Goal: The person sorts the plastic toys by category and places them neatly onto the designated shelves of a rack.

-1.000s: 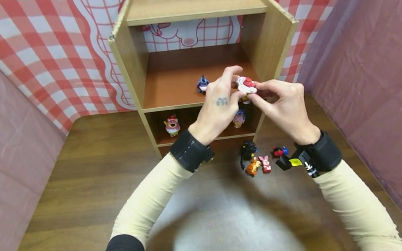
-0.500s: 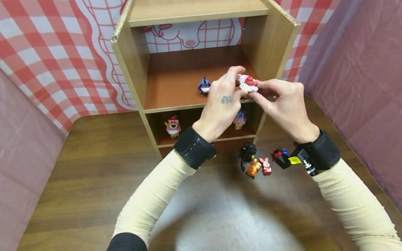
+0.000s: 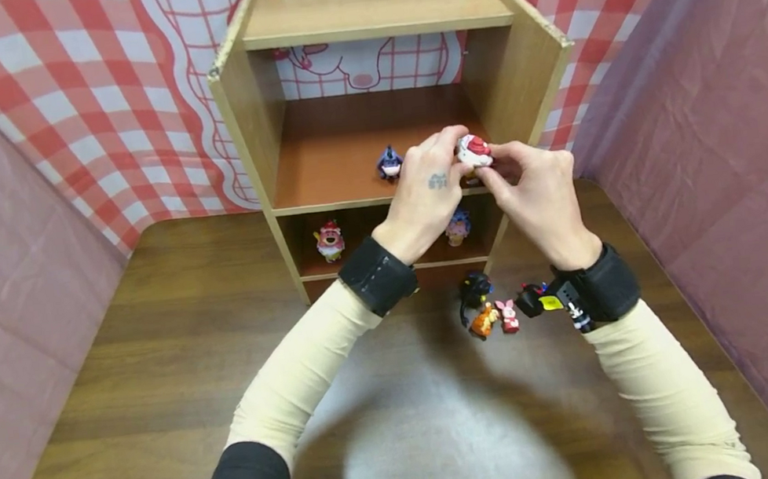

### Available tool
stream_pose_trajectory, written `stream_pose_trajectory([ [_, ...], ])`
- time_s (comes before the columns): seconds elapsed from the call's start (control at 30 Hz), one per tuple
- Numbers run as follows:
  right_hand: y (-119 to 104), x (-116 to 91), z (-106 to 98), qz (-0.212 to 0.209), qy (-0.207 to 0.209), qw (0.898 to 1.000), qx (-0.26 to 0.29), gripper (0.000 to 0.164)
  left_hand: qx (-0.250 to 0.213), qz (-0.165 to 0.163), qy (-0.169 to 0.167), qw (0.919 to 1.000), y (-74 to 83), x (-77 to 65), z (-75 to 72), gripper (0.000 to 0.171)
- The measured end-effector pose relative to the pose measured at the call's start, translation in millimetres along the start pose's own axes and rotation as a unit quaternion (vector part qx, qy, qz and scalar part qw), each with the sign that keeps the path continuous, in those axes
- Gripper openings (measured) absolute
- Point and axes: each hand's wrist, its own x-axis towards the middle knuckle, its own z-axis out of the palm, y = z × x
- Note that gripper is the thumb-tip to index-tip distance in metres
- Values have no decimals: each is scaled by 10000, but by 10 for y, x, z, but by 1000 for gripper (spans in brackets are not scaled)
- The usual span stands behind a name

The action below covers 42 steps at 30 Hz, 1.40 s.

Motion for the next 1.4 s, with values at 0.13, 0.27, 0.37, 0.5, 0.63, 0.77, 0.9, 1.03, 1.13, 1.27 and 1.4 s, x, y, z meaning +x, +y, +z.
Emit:
stream_pose_trajectory([
  [0.13, -21, 18, 30, 140, -23, 9999, -72, 22, 114, -41, -33, 9999, -6, 38, 5, 33],
  [0.27, -49, 27, 75, 105, -11, 9996, -265, 22, 149, -145, -24, 9998, -5, 73, 9, 32],
  [0.37, -68, 14, 103, 20, -14, 9993, -365, 26, 203, -203, -39, 9996, -5, 93, 16, 31],
  [0.5, -77, -19, 125, -24, -26, 9992, -403, 31, 254, -201, -67, 9995, -14, 111, 24, 28],
  [0.63, -77, -32, 140, -50, -75, 9993, -376, 34, 205, -184, -27, 9996, -28, 115, 30, 27],
  [0.77, -67, -24, 156, -24, -143, 9993, -331, 35, 143, -211, 48, 9997, -51, 134, 55, 28],
  [0.9, -60, -23, 174, 51, -188, 9994, -279, 40, 116, -291, 63, 9995, -64, 162, 87, 28],
  [1.03, -48, -29, 212, 14, -217, 9994, -264, 47, 209, -316, 29, 9993, -79, 181, 93, 27],
  [1.13, -41, -28, 233, -61, -257, 9992, -284, 53, 241, -326, 48, 9992, -86, 190, 88, 26],
  [1.27, -27, -35, 246, -56, -256, 9993, -250, 55, 158, -242, 168, 9994, -97, 190, 98, 26],
  [1.4, -3, -61, 266, 7, -226, 9997, -123, 55, 0, -126, 269, 9996, -123, 164, 124, 28],
])
